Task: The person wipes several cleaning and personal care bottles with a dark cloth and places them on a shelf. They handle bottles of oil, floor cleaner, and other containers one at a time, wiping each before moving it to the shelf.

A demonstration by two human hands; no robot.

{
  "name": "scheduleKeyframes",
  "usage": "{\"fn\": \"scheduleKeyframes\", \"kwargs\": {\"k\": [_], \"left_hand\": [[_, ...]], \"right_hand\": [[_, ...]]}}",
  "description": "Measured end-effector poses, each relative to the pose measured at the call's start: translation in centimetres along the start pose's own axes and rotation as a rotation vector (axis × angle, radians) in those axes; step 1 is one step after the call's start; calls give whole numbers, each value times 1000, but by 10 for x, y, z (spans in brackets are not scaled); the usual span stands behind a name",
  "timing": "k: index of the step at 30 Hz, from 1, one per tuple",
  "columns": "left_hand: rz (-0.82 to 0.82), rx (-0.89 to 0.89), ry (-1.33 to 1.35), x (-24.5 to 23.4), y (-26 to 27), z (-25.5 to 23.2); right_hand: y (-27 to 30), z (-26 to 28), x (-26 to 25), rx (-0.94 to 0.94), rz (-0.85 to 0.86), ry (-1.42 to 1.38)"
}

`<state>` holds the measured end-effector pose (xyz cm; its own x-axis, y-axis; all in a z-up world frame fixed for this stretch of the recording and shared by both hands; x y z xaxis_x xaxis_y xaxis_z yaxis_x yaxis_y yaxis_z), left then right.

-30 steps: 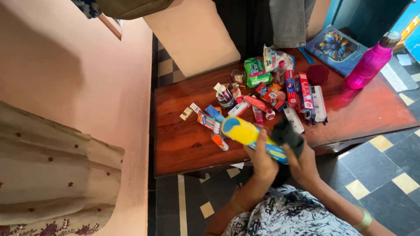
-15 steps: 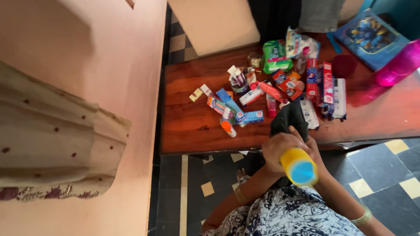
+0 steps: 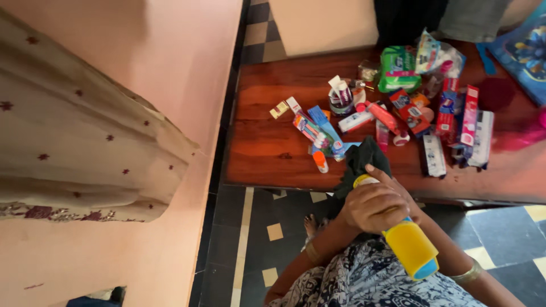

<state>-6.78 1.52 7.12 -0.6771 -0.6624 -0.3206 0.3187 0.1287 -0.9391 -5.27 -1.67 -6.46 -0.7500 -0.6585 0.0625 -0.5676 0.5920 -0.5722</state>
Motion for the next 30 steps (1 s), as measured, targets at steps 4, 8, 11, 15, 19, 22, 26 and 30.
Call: {"fn": "scheduleKeyframes", "kwargs": {"k": [4,8,11,15,19,22,26,30], "left_hand": [[-363,-187,71,-23,19,24],[-671,-661,451,-41,67,59],[-1034,-876,636,-58,102,86],[-1243,-1048,789,-92,124,124],[-1224,-1255,867,-107,131,142],[-1053,-1351,927,-91,129,143],[-811,-1293,883,-75,124,128],[-800,-1449,891,-93,142,136]], "right_hand": [[-25,-24,-7,-18,88,41],[-23,26,46,-294,-1761,1893],[-38,21,42,-380,-1748,1996],[-56,12,28,-410,-1498,1934],[-79,-11,20,-254,-1155,2432],[-100,-60,-8,-62,-652,3751],[-158,-84,-5,-388,-343,3781],[-170,-87,-22,-103,-243,3896]]}}
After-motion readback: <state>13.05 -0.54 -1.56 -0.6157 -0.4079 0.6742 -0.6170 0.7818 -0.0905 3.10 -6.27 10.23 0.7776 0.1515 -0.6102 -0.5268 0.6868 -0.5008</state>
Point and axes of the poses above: each hand's wrist, its own y-axis away from the middle knuckle, its own x-axis out of the palm, z = x × y, the point moved 7 cm from there along -y, towards the middle knuckle, and after that the axes turned 14 degrees about x, right-handed, at the moved point
